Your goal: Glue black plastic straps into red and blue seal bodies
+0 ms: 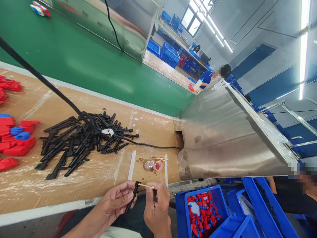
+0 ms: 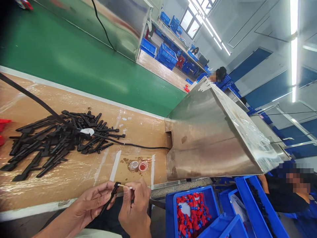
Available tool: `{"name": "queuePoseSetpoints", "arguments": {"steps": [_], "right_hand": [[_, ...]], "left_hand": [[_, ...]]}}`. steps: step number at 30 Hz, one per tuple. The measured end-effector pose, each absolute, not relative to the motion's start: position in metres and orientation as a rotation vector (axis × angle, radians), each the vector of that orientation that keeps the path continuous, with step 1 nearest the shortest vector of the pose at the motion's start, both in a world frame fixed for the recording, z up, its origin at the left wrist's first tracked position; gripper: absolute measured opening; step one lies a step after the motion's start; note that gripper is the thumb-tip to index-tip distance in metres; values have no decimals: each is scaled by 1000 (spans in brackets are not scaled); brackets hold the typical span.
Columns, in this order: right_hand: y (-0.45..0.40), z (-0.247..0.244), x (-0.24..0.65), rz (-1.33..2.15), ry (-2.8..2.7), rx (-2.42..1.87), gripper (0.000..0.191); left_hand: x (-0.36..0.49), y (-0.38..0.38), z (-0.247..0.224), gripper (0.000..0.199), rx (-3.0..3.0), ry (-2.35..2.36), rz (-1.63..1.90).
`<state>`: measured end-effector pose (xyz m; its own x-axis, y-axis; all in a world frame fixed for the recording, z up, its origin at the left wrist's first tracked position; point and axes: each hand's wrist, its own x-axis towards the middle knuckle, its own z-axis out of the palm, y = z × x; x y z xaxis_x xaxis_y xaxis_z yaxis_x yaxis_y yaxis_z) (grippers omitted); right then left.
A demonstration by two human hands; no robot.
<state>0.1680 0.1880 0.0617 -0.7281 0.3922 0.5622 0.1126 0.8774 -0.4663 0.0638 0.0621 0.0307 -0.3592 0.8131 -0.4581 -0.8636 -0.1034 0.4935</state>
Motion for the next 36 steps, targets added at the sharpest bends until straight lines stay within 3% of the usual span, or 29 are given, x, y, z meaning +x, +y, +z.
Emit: {"name": "queuePoseSetpoints", "arguments": {"steps": [6,12,21,36], "right_hand": [[198,65,171,619,-2234,-469,23],[241,62,165,337,-2259,-532,22],[259,40,150,250,-2410,-463,32],[261,37,154,416,-2308,-556,33]], "left_hand": [[65,62,29,54,-96,847,1751],[65,62,27,52,-119,818,1751],[66,64,21,56,-126,812,1731],[65,63,25,54,-165,797,1732]]}}
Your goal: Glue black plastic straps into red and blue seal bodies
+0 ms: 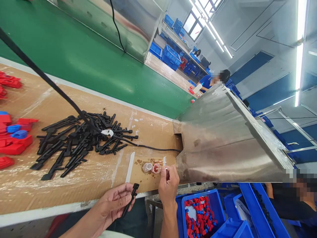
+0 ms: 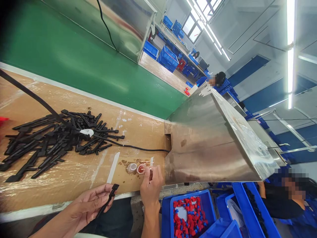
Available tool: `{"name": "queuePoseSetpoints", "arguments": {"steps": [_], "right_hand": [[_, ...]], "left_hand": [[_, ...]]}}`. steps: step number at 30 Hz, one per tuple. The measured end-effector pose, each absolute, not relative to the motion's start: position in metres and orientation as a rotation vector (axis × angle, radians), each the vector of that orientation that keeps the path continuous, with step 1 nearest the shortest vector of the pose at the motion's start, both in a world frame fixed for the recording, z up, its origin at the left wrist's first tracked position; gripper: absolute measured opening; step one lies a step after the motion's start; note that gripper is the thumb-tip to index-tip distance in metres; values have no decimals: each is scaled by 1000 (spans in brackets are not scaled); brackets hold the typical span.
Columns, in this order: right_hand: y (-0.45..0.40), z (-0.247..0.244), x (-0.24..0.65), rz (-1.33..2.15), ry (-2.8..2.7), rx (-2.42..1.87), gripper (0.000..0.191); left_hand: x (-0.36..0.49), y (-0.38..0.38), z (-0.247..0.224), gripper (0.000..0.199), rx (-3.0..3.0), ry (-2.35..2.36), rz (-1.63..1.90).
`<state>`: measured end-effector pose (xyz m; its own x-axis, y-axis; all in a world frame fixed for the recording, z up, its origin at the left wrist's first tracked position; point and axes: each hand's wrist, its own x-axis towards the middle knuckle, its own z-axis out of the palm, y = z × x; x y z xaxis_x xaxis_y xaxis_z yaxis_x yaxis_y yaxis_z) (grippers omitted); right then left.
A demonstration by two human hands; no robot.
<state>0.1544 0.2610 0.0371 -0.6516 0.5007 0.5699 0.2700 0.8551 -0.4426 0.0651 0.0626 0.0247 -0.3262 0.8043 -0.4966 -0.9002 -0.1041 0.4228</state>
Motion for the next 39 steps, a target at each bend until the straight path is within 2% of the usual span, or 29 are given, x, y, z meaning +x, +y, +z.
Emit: {"name": "queuePoseSetpoints", "arguments": {"steps": [16,21,27,32,36,39], "right_hand": [[262,22,157,754,-1948,-812,44],[272,20,150,1019,-1801,-933,58],[256,30,154,1241,-1744,-921,57],[232,43,169,1178,-1830,-827,49],[221,49,170,942,-2051,-657,35],[219,53,166,785,-2143,-581,33]], "left_hand": [[72,83,18,50,-219,687,1763],[78,91,8,50,-238,659,1782],[83,102,-11,53,-271,648,1784],[80,99,1,49,-257,630,1770],[76,96,16,49,-234,639,1767],[75,95,20,50,-214,649,1762]]}}
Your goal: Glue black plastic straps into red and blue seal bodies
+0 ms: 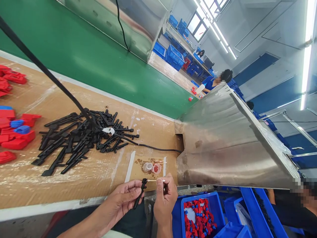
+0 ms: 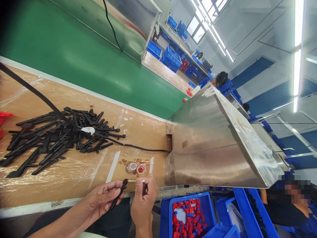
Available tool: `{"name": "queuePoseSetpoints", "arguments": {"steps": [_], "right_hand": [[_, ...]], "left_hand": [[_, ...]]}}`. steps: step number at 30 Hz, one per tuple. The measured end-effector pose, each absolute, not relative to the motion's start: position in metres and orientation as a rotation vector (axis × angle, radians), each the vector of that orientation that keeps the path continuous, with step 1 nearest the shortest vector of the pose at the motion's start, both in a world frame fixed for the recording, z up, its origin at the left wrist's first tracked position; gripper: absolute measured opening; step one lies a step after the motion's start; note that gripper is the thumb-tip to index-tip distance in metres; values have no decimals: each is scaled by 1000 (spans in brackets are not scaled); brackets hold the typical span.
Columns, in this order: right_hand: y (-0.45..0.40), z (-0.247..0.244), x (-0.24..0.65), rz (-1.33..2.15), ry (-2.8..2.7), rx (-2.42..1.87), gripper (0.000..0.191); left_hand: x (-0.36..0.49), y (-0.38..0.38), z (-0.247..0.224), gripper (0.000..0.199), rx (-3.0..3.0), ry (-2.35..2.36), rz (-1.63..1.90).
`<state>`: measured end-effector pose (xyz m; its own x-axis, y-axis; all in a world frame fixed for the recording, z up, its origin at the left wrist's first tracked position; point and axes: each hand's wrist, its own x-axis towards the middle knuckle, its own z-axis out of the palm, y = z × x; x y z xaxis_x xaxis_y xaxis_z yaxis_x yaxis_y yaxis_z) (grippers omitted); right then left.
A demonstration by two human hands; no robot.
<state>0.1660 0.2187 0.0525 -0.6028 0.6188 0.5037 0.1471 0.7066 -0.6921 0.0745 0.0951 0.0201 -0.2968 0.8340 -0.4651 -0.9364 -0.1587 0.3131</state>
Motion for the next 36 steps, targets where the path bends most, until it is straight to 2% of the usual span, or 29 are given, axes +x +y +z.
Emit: {"name": "queuePoseSetpoints", "arguments": {"steps": [8,15,22,26,33,36], "right_hand": [[218,56,164,606,-2287,-456,27],[217,55,176,493,-2395,-276,21],[223,48,175,740,-2120,-580,27],[238,39,174,696,-2082,-670,25],[260,25,162,604,-2229,-633,20],[263,28,167,585,-2174,-732,34]], "left_hand": [[71,91,19,46,-144,637,1753],[68,90,15,49,-113,619,1738],[77,94,2,50,-192,635,1769],[79,95,-1,53,-210,628,1774],[72,91,19,48,-186,552,1771],[70,89,21,48,-207,541,1768]]}}
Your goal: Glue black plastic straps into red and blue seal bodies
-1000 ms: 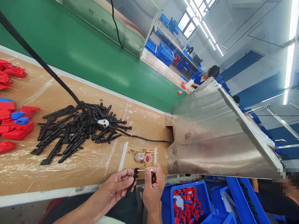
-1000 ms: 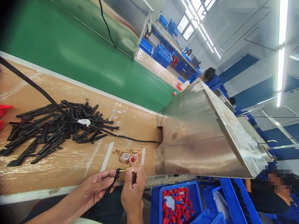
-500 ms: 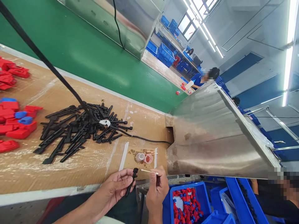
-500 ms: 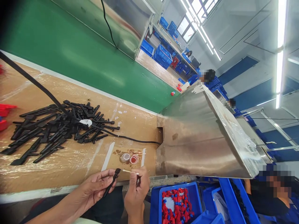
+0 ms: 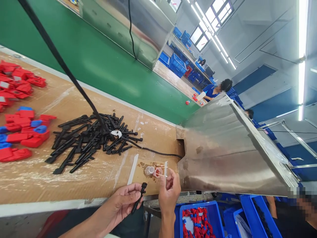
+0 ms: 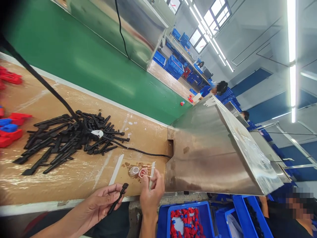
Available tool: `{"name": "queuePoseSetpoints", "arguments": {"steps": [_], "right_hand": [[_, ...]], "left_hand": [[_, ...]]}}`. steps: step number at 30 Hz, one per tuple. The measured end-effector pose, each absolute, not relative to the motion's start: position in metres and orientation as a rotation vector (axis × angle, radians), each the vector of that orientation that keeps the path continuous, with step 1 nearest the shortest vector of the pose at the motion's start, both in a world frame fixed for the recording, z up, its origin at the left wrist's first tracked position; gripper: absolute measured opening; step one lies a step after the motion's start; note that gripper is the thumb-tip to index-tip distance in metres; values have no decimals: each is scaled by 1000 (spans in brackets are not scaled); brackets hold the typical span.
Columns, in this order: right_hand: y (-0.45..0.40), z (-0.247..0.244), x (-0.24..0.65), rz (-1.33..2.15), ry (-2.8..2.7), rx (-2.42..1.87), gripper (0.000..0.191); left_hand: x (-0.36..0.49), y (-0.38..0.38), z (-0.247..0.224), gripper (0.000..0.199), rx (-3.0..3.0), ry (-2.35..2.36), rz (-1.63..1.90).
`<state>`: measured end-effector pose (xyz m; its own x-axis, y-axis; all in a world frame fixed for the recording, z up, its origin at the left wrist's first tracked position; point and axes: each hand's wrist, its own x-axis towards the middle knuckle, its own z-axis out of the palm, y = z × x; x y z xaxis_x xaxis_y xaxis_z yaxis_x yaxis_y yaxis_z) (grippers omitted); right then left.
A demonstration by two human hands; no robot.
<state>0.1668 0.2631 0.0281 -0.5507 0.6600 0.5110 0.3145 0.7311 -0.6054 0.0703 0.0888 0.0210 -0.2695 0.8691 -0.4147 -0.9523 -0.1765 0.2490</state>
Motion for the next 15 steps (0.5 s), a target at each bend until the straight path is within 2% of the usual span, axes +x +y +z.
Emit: {"name": "queuePoseSetpoints", "arguments": {"steps": [2,6,11,15], "right_hand": [[262,35,172,615,-2058,-830,42],[239,51,173,901,-1928,-888,39],[178,41,152,1714,-1915,-794,50],[155,22,140,2284,-1551,-752,58]], "left_hand": [[70,86,19,51,-224,538,1780],[67,75,15,58,-319,502,1844],[65,59,27,51,-346,479,1895],[68,53,22,48,-240,520,1901]]}}
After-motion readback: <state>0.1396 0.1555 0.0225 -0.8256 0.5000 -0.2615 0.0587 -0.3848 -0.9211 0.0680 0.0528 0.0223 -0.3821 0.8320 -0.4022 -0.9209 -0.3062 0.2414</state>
